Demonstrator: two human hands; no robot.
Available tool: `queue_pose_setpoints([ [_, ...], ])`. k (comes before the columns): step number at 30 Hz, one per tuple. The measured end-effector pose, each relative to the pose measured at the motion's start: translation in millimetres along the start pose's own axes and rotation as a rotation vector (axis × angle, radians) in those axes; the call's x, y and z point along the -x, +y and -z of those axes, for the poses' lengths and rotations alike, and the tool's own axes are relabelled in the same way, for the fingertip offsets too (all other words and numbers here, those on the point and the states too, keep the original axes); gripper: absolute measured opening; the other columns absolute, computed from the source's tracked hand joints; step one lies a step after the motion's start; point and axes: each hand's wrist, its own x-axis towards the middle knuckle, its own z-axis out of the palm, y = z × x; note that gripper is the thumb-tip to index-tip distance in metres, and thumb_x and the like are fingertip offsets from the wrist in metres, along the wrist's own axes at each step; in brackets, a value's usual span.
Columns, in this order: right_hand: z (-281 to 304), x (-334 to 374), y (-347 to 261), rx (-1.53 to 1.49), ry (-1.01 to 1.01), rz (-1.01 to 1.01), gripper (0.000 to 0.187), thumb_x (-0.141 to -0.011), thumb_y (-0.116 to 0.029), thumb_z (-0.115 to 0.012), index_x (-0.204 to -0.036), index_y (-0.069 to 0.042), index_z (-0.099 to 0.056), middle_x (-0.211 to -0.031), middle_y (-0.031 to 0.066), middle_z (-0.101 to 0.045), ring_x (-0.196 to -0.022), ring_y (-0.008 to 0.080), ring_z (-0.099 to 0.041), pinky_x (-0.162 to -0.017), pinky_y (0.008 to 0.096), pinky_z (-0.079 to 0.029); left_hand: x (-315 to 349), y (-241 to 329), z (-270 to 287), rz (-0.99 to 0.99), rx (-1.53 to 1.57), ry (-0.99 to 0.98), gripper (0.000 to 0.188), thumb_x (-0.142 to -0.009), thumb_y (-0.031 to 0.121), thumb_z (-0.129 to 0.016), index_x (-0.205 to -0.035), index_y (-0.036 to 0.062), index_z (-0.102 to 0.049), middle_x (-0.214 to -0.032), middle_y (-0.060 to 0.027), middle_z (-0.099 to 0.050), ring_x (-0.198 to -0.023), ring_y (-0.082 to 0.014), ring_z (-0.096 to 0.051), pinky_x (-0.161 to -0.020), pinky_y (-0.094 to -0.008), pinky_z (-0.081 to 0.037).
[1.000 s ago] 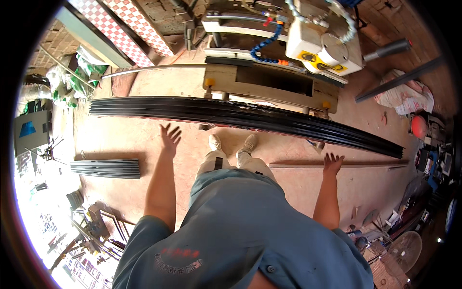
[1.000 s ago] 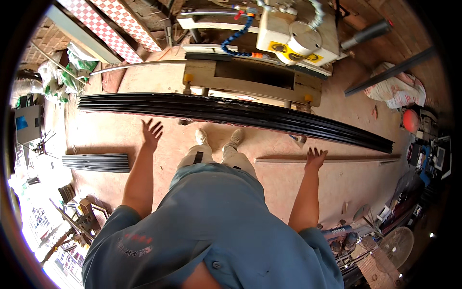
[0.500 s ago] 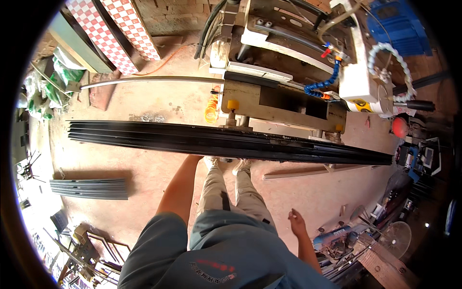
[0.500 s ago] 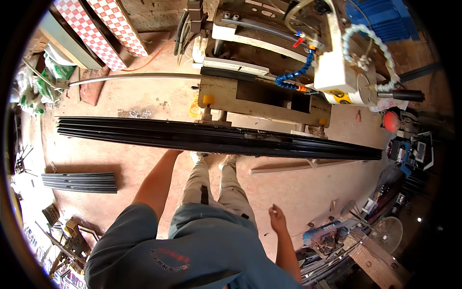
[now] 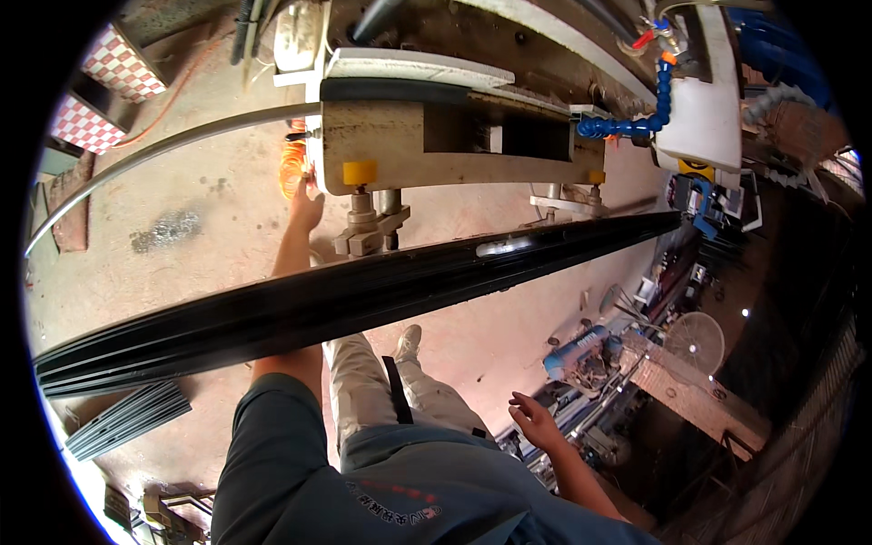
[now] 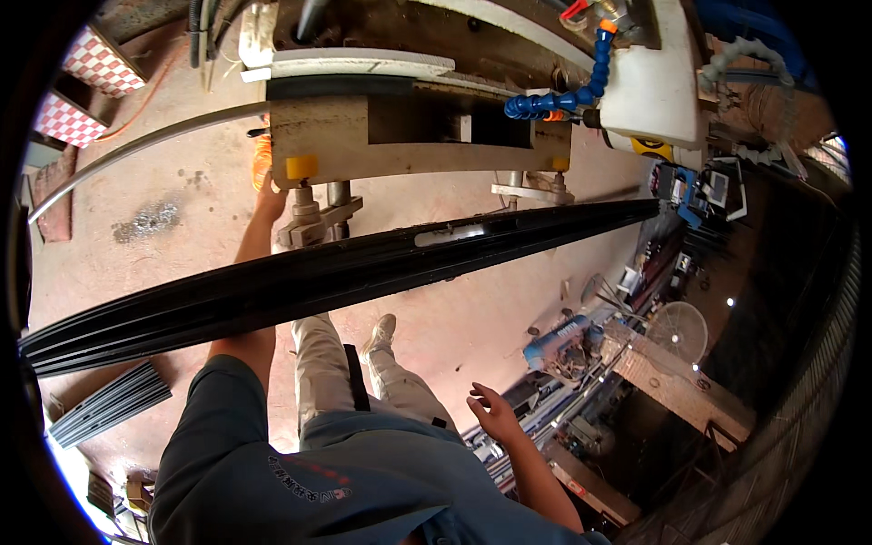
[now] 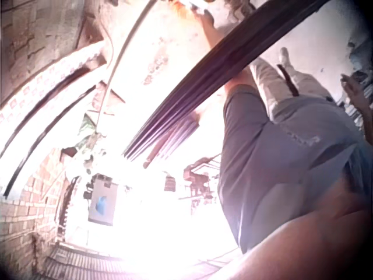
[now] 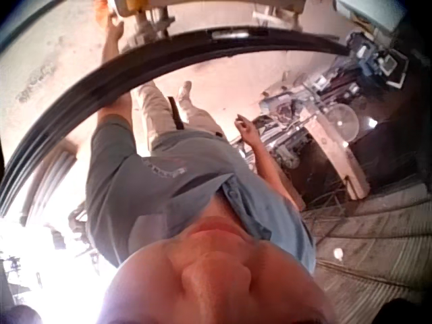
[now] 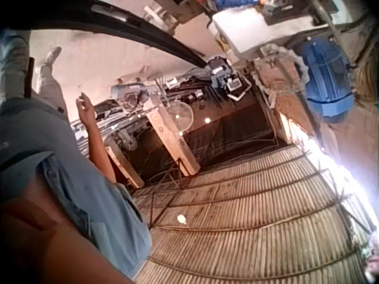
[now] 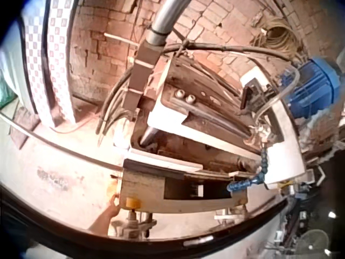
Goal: The person operates a manual metal bending machine to bend a long metal strip. They repeatedly pull the handles to bend the strip, then remove it and place it on a stack of similar strips on the floor.
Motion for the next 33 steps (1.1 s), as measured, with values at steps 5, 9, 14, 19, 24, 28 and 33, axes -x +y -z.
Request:
queue_pose_setpoints([
  [5,-5,-4,-27,-0.036,-0.041,0.035,0.05,-0.095,-0.027,-0.061,-0.137,-0.003,-0.048,-0.125,0.0139,-0.061,-0.11,0.0234,-0.061,-0.09,0.036,-0.05,-13,-18,5,-0.009,-0.185,0.037,0.046,-0.086,0.02,-0.063,-0.128,0.0063,-0.051,-0.128,-0.0178,-0.056,-0.112,-0.0343,-0.057,-0.092,-0.0454,-0.045],
  [9,-14,-7,-38,-0.04,-0.063,0.071,0.048,-0.095,-0.025,-0.061,-0.136,-0.003,-0.049,-0.123,0.0141,-0.061,-0.11,0.023,-0.061,-0.09,0.0357,-0.05,-2,-2,9,0.041,-0.321,0.172,0.033,-0.092,0.023,-0.058,-0.12,0.0064,-0.055,-0.115,-0.0173,-0.058,-0.105,-0.0366,-0.058,-0.088,-0.045,-0.047],
  [14,-16,-14,-26,-0.053,-0.085,0.116,0.048,-0.095,-0.024,-0.062,-0.135,-0.002,-0.049,-0.121,0.0147,-0.061,-0.109,0.0234,-0.062,-0.091,0.0356,-0.049,41,-10,29,-0.126,-0.367,0.486,0.034,-0.094,0.023,-0.054,-0.122,0.0039,-0.056,-0.114,-0.0191,-0.057,-0.103,-0.038,-0.058,-0.088,-0.0432,-0.048],
  [19,-15,-42,6,0.004,-0.148,0.215,0.049,-0.094,-0.026,-0.062,-0.134,0.0,-0.05,-0.12,0.0171,-0.062,-0.104,0.0237,-0.063,-0.089,0.035,-0.05,136,-52,22,-0.454,-0.213,0.444,0.033,-0.093,0.024,-0.059,-0.121,0.0064,-0.058,-0.104,-0.0178,-0.063,-0.096,-0.0335,-0.063,-0.088,-0.041,-0.05],
  [24,-9,-67,21,0.066,-0.173,0.392,0.053,-0.093,-0.033,-0.061,-0.134,-0.001,-0.051,-0.121,0.0169,-0.061,-0.101,0.024,-0.064,-0.088,0.0346,-0.05,277,-32,36,-0.338,-0.552,-0.02,0.04,-0.089,0.017,-0.065,-0.128,0.0116,-0.058,-0.108,-0.0175,-0.066,-0.099,-0.0345,-0.063,-0.087,-0.0428,-0.05],
  [28,2,-90,23,0.186,-0.248,0.647,0.054,-0.092,-0.034,-0.061,-0.134,-0.002,-0.05,-0.125,0.0178,-0.059,-0.101,0.0271,-0.064,-0.09,0.0358,-0.05,370,24,19,-0.254,-0.294,-0.137,0.048,-0.085,0.013,-0.069,-0.131,0.0092,-0.056,-0.103,-0.0194,-0.067,-0.097,-0.032,-0.066,-0.082,-0.039,-0.051],
  [33,20,-106,8,0.354,-0.196,1.11,0.059,-0.088,-0.031,-0.064,-0.137,-0.003,-0.046,-0.13,0.0218,-0.055,-0.116,0.0344,-0.056,-0.099,0.0405,-0.044,440,180,-22,-0.068,0.082,-0.182,0.062,-0.082,0.013,-0.074,-0.139,0.0076,-0.05,-0.101,-0.0086,-0.067,-0.092,-0.016,-0.065,-0.082,-0.0302,-0.052],
])
